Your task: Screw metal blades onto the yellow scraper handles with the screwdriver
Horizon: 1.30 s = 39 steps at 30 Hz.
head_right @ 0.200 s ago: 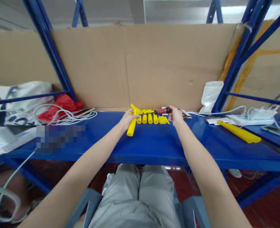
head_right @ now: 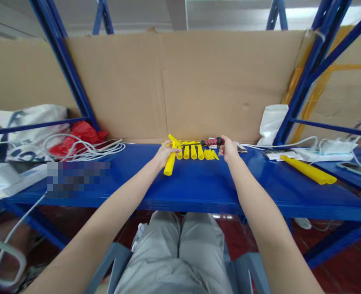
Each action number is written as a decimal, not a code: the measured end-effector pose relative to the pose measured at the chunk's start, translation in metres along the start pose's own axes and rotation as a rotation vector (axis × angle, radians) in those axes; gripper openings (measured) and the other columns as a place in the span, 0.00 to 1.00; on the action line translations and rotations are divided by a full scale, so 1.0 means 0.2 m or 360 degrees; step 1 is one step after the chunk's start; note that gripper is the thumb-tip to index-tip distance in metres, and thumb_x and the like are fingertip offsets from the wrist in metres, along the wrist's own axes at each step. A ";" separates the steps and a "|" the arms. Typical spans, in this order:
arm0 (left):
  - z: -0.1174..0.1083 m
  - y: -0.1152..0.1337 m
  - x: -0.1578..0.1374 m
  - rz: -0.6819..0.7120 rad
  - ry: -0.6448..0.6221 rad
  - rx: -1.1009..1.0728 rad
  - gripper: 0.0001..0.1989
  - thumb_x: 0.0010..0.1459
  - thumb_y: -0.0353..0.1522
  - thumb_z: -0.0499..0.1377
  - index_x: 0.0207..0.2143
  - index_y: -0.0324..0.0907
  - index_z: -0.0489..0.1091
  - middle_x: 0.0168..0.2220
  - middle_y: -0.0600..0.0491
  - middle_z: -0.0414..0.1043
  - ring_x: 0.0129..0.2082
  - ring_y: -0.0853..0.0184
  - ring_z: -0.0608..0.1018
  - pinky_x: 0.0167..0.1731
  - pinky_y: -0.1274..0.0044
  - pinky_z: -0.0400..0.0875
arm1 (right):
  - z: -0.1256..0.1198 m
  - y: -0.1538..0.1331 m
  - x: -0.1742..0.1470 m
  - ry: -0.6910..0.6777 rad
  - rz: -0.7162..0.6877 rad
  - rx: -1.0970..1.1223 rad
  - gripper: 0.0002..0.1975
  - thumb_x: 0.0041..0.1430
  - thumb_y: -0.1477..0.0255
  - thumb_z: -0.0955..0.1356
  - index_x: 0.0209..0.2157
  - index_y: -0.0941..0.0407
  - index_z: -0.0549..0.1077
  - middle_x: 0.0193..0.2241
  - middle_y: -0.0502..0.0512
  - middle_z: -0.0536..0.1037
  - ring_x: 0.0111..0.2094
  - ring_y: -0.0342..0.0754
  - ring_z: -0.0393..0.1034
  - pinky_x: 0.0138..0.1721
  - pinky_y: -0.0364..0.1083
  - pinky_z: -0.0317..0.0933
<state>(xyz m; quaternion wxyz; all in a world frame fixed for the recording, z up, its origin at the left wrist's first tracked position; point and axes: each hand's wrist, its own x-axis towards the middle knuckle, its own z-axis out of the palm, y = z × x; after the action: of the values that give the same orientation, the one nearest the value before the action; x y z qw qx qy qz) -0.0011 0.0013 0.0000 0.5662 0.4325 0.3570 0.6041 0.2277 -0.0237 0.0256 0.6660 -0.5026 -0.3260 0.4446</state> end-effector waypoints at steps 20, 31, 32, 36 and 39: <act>0.00 0.00 0.00 -0.0003 0.0050 0.0071 0.29 0.40 0.13 0.57 0.43 0.42 0.58 0.33 0.54 0.72 0.20 0.74 0.74 0.21 0.82 0.66 | 0.03 0.08 -0.10 -0.0891 0.0157 -0.1110 0.11 0.52 0.69 0.71 0.24 0.60 0.68 0.19 0.53 0.73 0.15 0.36 0.59 0.16 0.37 0.55; 0.06 0.00 -0.07 -0.0034 -0.0089 0.0054 0.28 0.37 0.12 0.58 0.39 0.42 0.58 0.28 0.59 0.69 0.19 0.74 0.73 0.17 0.84 0.64 | 0.12 0.18 -0.07 -0.0909 -0.1123 -0.1680 0.07 0.49 0.69 0.70 0.27 0.58 0.72 0.28 0.54 0.76 0.29 0.44 0.68 0.31 0.43 0.60; 0.07 0.00 -0.08 -0.0037 -0.0106 0.0057 0.28 0.37 0.12 0.58 0.39 0.42 0.58 0.28 0.59 0.68 0.18 0.75 0.72 0.17 0.84 0.64 | 0.14 0.19 -0.07 -0.0882 -0.1236 -0.1631 0.07 0.50 0.69 0.70 0.29 0.59 0.73 0.30 0.55 0.76 0.30 0.45 0.68 0.32 0.44 0.60; 0.10 -0.01 -0.10 -0.0047 -0.0152 0.0080 0.27 0.39 0.12 0.58 0.40 0.42 0.58 0.28 0.58 0.69 0.17 0.76 0.71 0.18 0.82 0.66 | 0.18 0.22 -0.08 -0.0946 -0.1496 -0.1437 0.11 0.53 0.65 0.68 0.33 0.58 0.75 0.31 0.55 0.76 0.29 0.44 0.66 0.31 0.44 0.59; 0.12 -0.02 -0.10 -0.0060 -0.0155 0.0101 0.27 0.39 0.12 0.58 0.40 0.42 0.59 0.30 0.58 0.69 0.16 0.77 0.70 0.18 0.82 0.66 | 0.20 0.23 -0.10 -0.0989 -0.1551 -0.1337 0.11 0.54 0.65 0.67 0.32 0.57 0.76 0.30 0.55 0.75 0.30 0.44 0.66 0.32 0.44 0.59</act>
<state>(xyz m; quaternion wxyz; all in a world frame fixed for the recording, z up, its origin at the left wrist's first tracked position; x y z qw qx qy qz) 0.0218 -0.0194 0.0028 0.5802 0.4722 0.3562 0.5600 0.1725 -0.0223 -0.0072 0.4152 -0.3639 -0.8319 0.0558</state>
